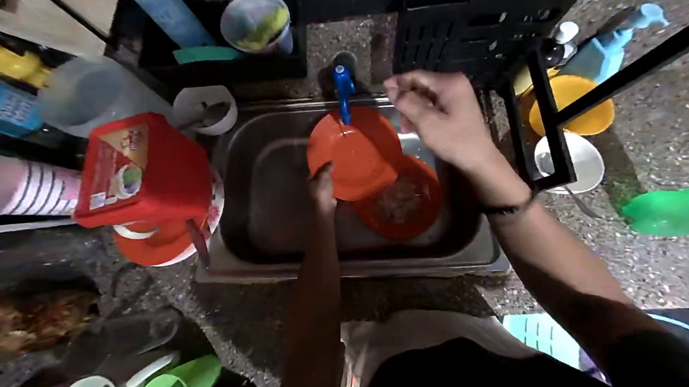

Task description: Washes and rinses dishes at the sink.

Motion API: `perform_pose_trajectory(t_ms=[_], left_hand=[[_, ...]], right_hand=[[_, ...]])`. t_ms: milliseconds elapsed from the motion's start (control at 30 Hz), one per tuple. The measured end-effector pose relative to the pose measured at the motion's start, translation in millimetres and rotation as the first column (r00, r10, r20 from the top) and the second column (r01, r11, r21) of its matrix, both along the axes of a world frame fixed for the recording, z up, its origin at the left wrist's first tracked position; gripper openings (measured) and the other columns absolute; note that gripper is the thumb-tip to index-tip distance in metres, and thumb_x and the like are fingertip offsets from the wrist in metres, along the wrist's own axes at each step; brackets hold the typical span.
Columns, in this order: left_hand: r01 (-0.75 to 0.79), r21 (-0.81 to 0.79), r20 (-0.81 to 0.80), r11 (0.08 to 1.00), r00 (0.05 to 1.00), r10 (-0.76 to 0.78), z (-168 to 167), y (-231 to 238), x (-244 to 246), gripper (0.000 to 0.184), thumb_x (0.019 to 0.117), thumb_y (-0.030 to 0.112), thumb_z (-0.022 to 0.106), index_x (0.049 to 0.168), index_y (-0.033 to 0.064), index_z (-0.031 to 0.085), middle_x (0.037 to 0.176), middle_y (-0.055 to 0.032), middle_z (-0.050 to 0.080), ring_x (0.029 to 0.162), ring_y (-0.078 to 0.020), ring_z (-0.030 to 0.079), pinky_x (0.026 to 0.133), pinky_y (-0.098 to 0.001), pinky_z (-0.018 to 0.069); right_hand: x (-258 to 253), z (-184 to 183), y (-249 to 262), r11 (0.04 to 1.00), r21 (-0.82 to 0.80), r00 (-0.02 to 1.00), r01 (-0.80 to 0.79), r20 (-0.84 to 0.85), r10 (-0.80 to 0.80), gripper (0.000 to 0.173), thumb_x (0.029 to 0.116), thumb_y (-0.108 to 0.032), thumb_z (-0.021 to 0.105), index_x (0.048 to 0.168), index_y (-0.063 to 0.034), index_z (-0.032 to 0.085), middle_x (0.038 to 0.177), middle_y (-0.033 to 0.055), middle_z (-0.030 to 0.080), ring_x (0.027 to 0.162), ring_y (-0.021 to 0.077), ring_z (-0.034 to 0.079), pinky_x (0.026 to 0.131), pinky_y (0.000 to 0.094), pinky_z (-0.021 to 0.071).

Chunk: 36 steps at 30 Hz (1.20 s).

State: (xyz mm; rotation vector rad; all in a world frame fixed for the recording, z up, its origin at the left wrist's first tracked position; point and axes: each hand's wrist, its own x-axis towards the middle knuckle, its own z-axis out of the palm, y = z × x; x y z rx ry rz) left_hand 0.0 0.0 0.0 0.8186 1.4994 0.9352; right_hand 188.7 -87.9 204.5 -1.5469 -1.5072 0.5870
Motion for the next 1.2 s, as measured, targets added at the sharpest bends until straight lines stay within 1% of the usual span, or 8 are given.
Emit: perform_pose_trajectory(t_ms=[167,367,700,833,933,967,1033,1200], left_hand=[[-0.007,0.03,-0.021,1.0,1.0,0.007,-3,2,-1,0.046,0.0935,0.033,0.076,0.128,0.0047,0.066,0.127,-0.0154,0.068,0.119,-0.0282,0.063,0.101,-0.0529,0.0512],[-0.003,0.004,-0.032,1.0,0.999,0.003,-1,2,-4,0.047,0.0949,0.032,0.074,0.129,0.0025,0.064,0.127,-0.0186,0.067,0.118,-0.0315,0.062,0.101,-0.0533,0.0504],[-0.027,0.017,0.036,0.999,0.999,0.026,-5,3,0,0.039,0.0934,0.027,0.076,0.122,0.0028,0.068,0.117,-0.0165,0.07,0.108,-0.0279,0.067,0.095,-0.0499,0.0547],[0.016,0.014,0.013,1.0,1.0,-0.016,-7,2,2,0.045,0.0902,0.022,0.08,0.127,0.0008,0.065,0.122,-0.0187,0.069,0.113,-0.0295,0.066,0.099,-0.0502,0.0543],[0.029,0.022,0.038,0.999,0.999,-0.029,-7,3,2,0.048,0.087,0.017,0.083,0.127,-0.0022,0.065,0.122,-0.02,0.069,0.114,-0.0297,0.066,0.1,-0.0489,0.0541],[0.034,0.039,0.059,0.999,0.998,-0.036,-8,3,2,0.047,0.087,0.017,0.083,0.126,-0.0027,0.065,0.12,-0.0202,0.07,0.112,-0.0293,0.067,0.099,-0.0483,0.0552],[0.038,0.068,0.097,0.997,0.994,-0.045,-10,1,6,0.047,0.0886,0.02,0.082,0.126,-0.0028,0.065,0.118,-0.0207,0.07,0.11,-0.0292,0.068,0.098,-0.0482,0.0562],[0.046,0.003,0.141,0.999,0.989,-0.046,-12,-7,14,0.05,0.0905,0.024,0.081,0.131,-0.0003,0.062,0.122,-0.0219,0.069,0.112,-0.0319,0.067,0.096,-0.0513,0.0563]], right_hand=[[-4,-23,83,0.971,-0.172,0.945,0.164,0.311,-0.104,0.055,0.0957,-0.058,0.062,0.12,-0.0102,0.072,0.098,0.0126,0.073,0.089,0.0316,0.071,0.081,0.06,0.0553],[-10,-82,101,0.959,0.222,0.911,0.175,0.334,-0.244,0.031,0.1023,-0.032,0.057,0.096,-0.0074,0.076,0.081,0.011,0.073,0.072,0.0288,0.071,0.066,0.0539,0.0555],[-6,-82,95,0.959,0.227,0.892,0.168,0.379,-0.246,0.031,0.1051,-0.03,0.055,0.107,-0.007,0.075,0.085,0.0143,0.075,0.075,0.0326,0.073,0.068,0.0555,0.0566],[-8,-81,53,0.99,0.078,0.973,0.117,0.192,-0.13,0.026,0.1066,-0.025,0.055,0.124,-0.0109,0.067,0.089,0.0121,0.07,0.067,0.0245,0.065,0.059,0.0432,0.0547],[10,-121,37,0.973,-0.021,0.953,0.231,0.204,-0.222,0.045,0.1,-0.027,0.061,0.142,-0.0124,0.057,0.134,0.0185,0.062,0.121,0.0379,0.06,0.097,0.058,0.0518],[16,-135,35,0.951,-0.093,0.946,0.293,0.171,-0.275,0.056,0.0965,-0.028,0.065,0.148,-0.01,0.051,0.14,0.0214,0.057,0.126,0.0412,0.057,0.098,0.0616,0.0501],[24,-152,28,0.889,-0.338,0.943,0.309,-0.009,-0.331,0.065,0.097,-0.029,0.069,0.153,-0.0094,0.042,0.134,0.0207,0.063,0.116,0.0377,0.064,0.093,0.0598,0.0541],[22,-166,4,0.751,-0.639,0.836,0.163,-0.315,-0.449,0.03,0.1037,-0.017,0.061,0.13,-0.0032,0.061,0.112,0.0161,0.067,0.095,0.0215,0.066,0.083,0.0404,0.0556]])
